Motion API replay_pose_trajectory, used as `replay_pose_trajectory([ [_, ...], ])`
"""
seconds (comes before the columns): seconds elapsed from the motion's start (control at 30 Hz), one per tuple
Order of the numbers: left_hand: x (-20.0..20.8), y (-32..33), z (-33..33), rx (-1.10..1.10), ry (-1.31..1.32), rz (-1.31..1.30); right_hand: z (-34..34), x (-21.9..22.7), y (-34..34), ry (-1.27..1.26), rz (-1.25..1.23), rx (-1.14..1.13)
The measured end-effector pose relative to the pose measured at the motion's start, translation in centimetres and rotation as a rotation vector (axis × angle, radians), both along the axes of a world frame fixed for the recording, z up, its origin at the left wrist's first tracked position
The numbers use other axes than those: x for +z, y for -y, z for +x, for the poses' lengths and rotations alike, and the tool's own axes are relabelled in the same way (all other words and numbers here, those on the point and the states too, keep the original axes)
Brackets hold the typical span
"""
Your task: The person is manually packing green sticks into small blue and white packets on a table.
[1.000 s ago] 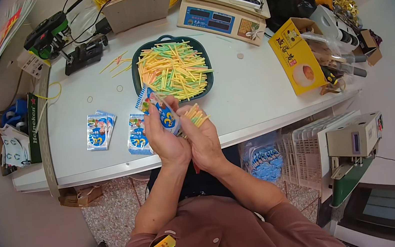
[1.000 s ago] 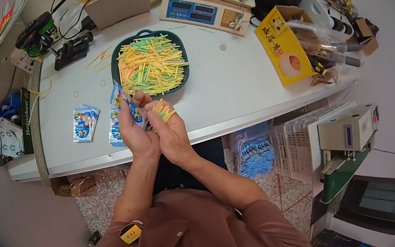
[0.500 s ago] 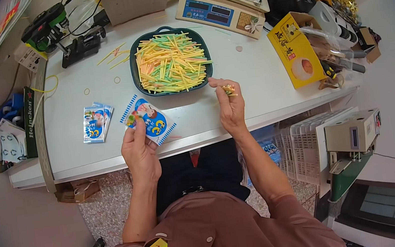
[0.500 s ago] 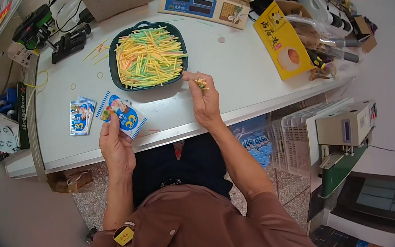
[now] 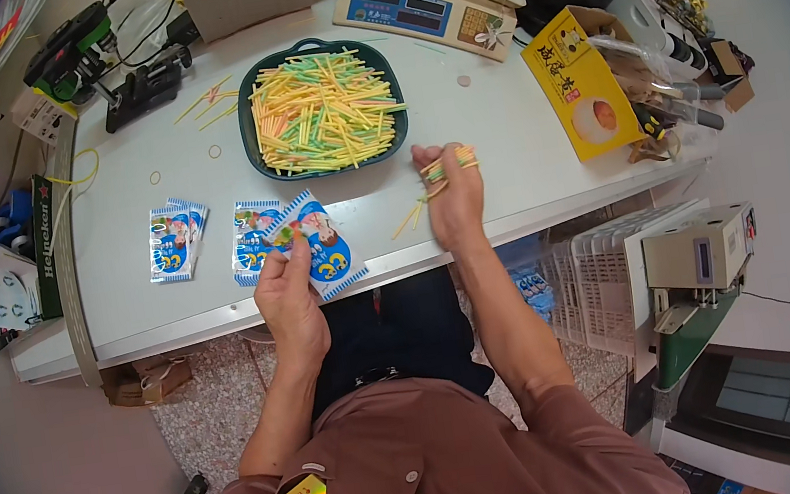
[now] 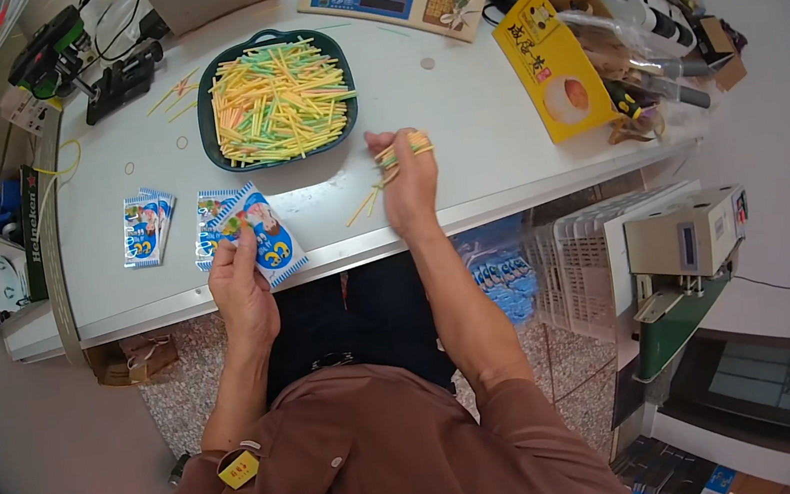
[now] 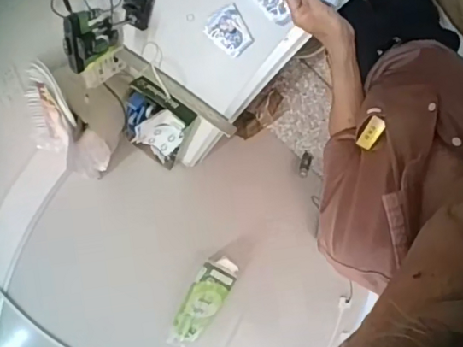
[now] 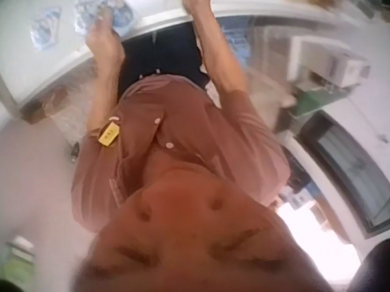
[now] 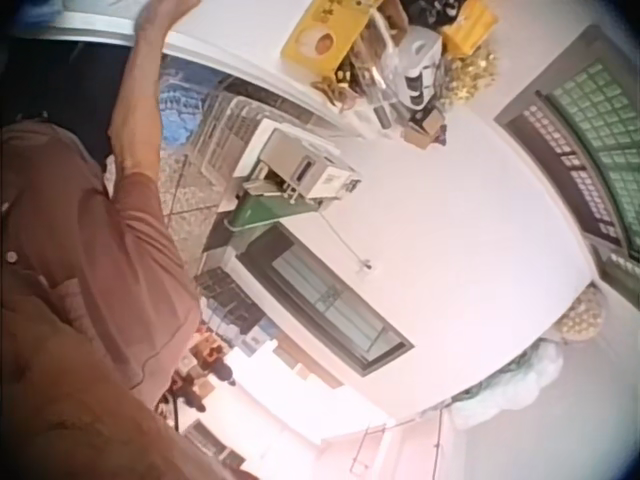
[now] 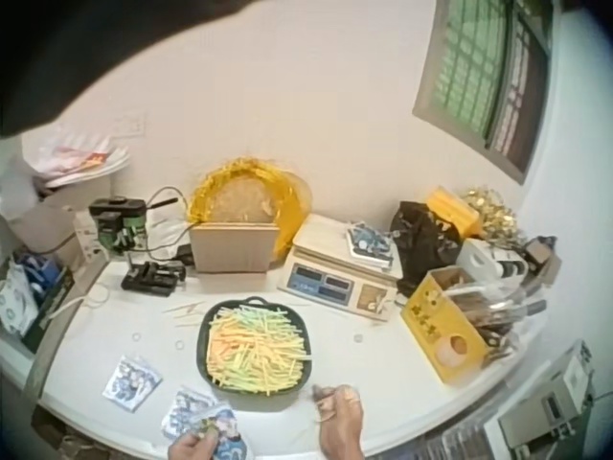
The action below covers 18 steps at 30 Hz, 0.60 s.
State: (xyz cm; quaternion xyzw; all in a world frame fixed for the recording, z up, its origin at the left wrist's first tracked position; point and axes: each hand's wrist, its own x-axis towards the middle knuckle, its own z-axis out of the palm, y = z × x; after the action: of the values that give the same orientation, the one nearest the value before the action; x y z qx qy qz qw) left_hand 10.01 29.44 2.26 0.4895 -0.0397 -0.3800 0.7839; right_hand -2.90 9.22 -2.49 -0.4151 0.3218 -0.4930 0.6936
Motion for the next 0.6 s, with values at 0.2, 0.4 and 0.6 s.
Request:
replay_pose_trajectory([
  [0.2, 0.3, -0.2, -0.2, -0.008, -0.075, -0.041, -2.1, -0.4, 3.5, 0.502, 0.34, -0.067],
  [0.4, 0.9, 0.0, -0.5, -0.08, -0.112, -0.009, -4.8, -0.2, 4.3, 0.548, 0.394, -0.182],
  [0.6, 0.7, 0.3, -0.6, -0.207, -0.046, 0.025, -9.1, 3.4, 1.9, -0.151, 0.346, -0.09],
])
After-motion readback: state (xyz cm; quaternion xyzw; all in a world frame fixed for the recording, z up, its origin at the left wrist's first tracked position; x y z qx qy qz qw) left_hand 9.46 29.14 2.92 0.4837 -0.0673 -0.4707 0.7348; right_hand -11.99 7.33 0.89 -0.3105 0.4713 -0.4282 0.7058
